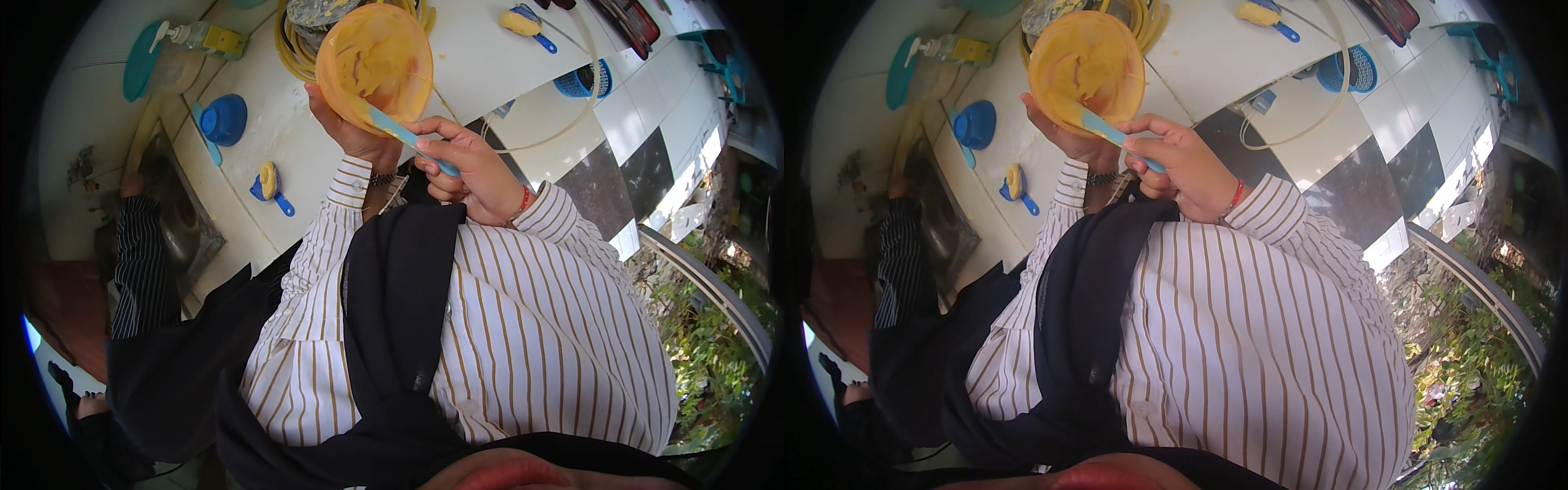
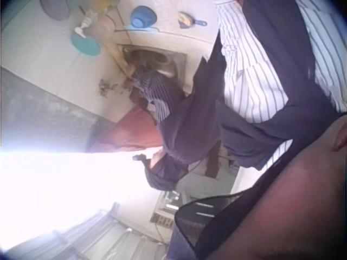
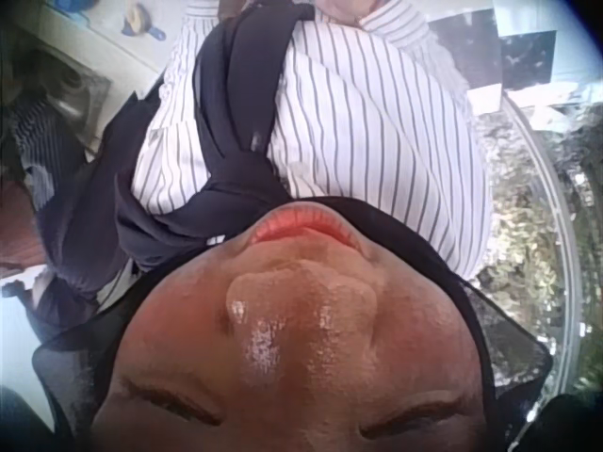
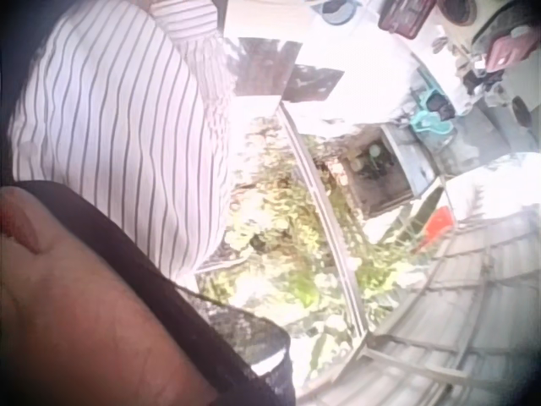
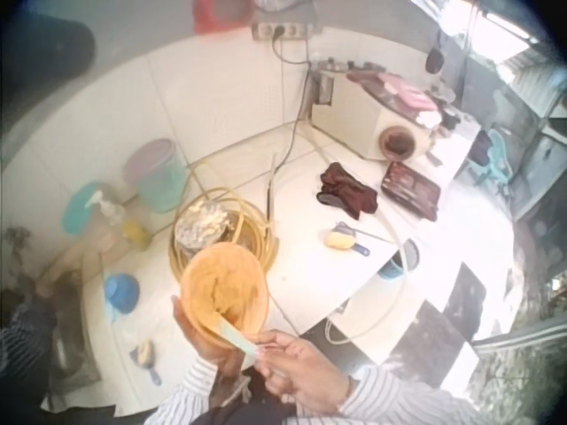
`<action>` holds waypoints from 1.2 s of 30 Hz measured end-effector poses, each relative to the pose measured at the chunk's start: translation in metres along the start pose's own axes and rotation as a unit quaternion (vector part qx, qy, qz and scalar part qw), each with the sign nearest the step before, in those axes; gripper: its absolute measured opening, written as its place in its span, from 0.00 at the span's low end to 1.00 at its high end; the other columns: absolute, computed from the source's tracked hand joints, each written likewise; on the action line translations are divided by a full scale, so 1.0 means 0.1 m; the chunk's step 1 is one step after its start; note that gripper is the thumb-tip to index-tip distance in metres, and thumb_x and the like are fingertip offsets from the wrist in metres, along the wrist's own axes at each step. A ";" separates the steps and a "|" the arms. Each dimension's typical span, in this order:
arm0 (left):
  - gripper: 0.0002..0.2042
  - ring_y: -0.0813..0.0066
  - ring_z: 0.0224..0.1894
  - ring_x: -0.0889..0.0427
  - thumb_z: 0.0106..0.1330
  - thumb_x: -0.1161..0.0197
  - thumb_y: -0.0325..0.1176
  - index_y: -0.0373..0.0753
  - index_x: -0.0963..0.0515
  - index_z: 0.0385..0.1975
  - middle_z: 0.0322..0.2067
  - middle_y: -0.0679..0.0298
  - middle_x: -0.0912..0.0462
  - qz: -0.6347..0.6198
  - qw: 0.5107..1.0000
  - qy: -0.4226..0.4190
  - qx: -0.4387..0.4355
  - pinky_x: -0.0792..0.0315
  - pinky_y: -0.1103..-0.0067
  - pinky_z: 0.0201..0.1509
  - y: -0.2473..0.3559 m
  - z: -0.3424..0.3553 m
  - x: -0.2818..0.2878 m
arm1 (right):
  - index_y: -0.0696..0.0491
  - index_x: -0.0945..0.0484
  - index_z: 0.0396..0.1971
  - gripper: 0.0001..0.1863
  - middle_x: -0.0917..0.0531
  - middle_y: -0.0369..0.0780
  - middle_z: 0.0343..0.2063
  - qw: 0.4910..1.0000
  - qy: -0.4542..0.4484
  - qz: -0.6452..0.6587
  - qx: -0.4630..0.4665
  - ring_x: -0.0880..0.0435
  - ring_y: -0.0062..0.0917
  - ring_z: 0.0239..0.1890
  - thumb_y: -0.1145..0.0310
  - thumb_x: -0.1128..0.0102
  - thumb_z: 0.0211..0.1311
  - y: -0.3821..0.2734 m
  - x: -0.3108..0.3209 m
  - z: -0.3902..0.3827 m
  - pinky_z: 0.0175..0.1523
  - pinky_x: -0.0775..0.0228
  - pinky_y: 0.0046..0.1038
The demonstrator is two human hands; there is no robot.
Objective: The person washes their hands at the sink, then scoops a yellow paste from a bowl onto a blue grater using a spatula. They then use their fingers to press and shape the paste on the grater's surface.
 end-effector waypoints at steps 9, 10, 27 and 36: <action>0.34 0.65 0.55 0.32 0.58 0.52 0.65 0.44 0.34 0.55 0.53 0.63 0.31 -0.077 0.995 0.043 0.042 0.35 0.66 0.59 0.10 0.15 0.22 | 0.41 0.26 0.51 0.24 0.23 0.36 0.33 0.437 0.109 -0.810 0.376 0.24 0.25 0.30 0.74 0.44 0.52 -0.42 0.23 0.11 0.36 0.33 0.27; 0.34 0.65 0.55 0.32 0.59 0.52 0.65 0.44 0.34 0.55 0.53 0.63 0.31 -0.081 0.995 0.042 0.049 0.35 0.66 0.59 0.15 0.16 0.22 | 0.39 0.26 0.51 0.24 0.24 0.35 0.33 0.379 0.104 -0.833 0.391 0.24 0.24 0.30 0.74 0.44 0.51 -0.43 0.23 0.14 0.36 0.35 0.27; 0.31 0.60 0.59 0.35 0.63 0.53 0.60 0.43 0.37 0.58 0.57 0.60 0.34 -0.093 0.995 0.027 0.030 0.37 0.62 0.61 0.63 0.23 0.62 | 0.36 0.24 0.50 0.24 0.26 0.30 0.30 0.233 0.063 -0.910 0.337 0.28 0.18 0.28 0.72 0.42 0.50 -0.79 -0.11 -0.08 0.35 0.46 0.25; 0.32 0.62 0.59 0.34 0.64 0.58 0.60 0.41 0.37 0.59 0.57 0.60 0.33 -0.008 0.999 0.016 0.042 0.37 0.65 0.61 0.68 0.09 0.23 | 0.50 0.21 0.45 0.13 0.17 0.36 0.35 0.700 0.054 -0.670 0.241 0.26 0.17 0.25 0.70 0.45 0.61 -1.17 -0.10 0.13 0.31 0.33 0.18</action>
Point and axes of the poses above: each hand's wrist, its own z-axis towards the middle knuckle, its own x-axis out of the back of the hand, y = z × x, the point moved 1 cm from there along z, towards the middle knuckle
